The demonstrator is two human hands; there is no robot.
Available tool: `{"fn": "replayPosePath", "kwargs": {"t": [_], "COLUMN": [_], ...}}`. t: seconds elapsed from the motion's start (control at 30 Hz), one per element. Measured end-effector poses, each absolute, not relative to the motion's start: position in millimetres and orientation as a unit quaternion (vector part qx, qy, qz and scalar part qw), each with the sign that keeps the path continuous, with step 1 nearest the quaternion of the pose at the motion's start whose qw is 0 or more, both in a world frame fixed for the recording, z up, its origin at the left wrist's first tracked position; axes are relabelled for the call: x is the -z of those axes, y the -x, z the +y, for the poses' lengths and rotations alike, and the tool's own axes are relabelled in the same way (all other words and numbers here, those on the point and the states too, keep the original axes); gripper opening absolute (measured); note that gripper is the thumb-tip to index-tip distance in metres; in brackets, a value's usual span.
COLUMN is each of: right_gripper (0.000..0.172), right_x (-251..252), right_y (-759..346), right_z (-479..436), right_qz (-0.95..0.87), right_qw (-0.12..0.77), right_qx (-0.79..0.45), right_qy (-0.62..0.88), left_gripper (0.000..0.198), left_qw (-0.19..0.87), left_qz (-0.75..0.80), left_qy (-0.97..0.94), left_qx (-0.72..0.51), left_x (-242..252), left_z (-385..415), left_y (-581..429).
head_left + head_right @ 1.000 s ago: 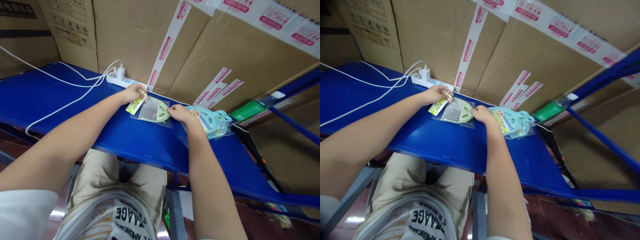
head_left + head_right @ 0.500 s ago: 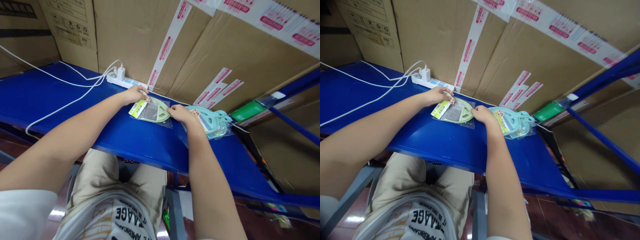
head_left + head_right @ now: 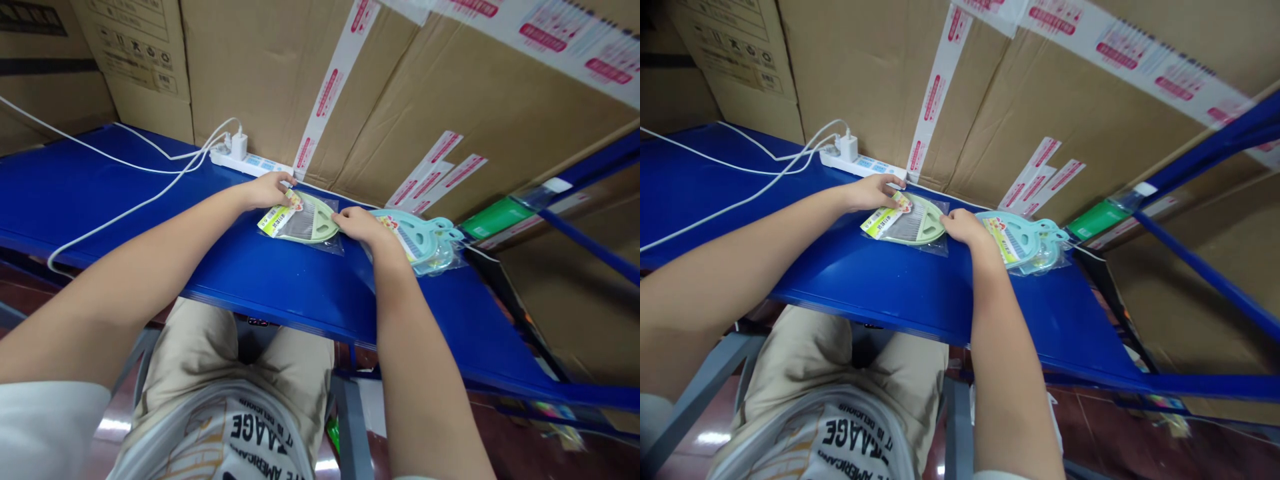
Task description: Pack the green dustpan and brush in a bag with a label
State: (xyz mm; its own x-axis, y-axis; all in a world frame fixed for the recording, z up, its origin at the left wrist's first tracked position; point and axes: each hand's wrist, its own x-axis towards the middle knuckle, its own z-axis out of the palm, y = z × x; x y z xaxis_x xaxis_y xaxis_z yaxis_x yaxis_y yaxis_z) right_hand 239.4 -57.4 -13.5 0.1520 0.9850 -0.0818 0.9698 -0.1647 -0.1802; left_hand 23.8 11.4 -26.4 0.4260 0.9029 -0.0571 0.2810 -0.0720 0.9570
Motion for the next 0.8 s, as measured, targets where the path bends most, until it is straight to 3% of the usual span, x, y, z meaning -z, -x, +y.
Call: {"fn": "replayPosePath", "kwargs": {"t": [0.17,0.33,0.63,0.8], "right_gripper": [0.032,0.032,0.031,0.032], "right_x": [15,13,11,13], "right_y": [-240,-239,-235,-238], "right_z": [-56,-58,-61,-58], "right_qz": [-0.648,-0.646,-0.637,-0.642], "right_qw": [0.039,0.040,0.046,0.052], "right_qx": [-0.085,-0.086,-0.096,-0.100], "right_qy": [0.756,0.757,0.764,0.759], "left_gripper": [0.067,0.054,0.047,0.052], "left_qw": [0.511,0.505,0.471,0.419], "left_qz": [0.449,0.468,0.479,0.526], "left_qy": [-0.668,-0.669,-0.652,-0.685], "left_qx": [-0.301,-0.280,-0.351,-0.280], "left_x": [23,22,33,20], "left_z": [9,15,10,6], "left_y": [-23,-18,-32,-27]}}
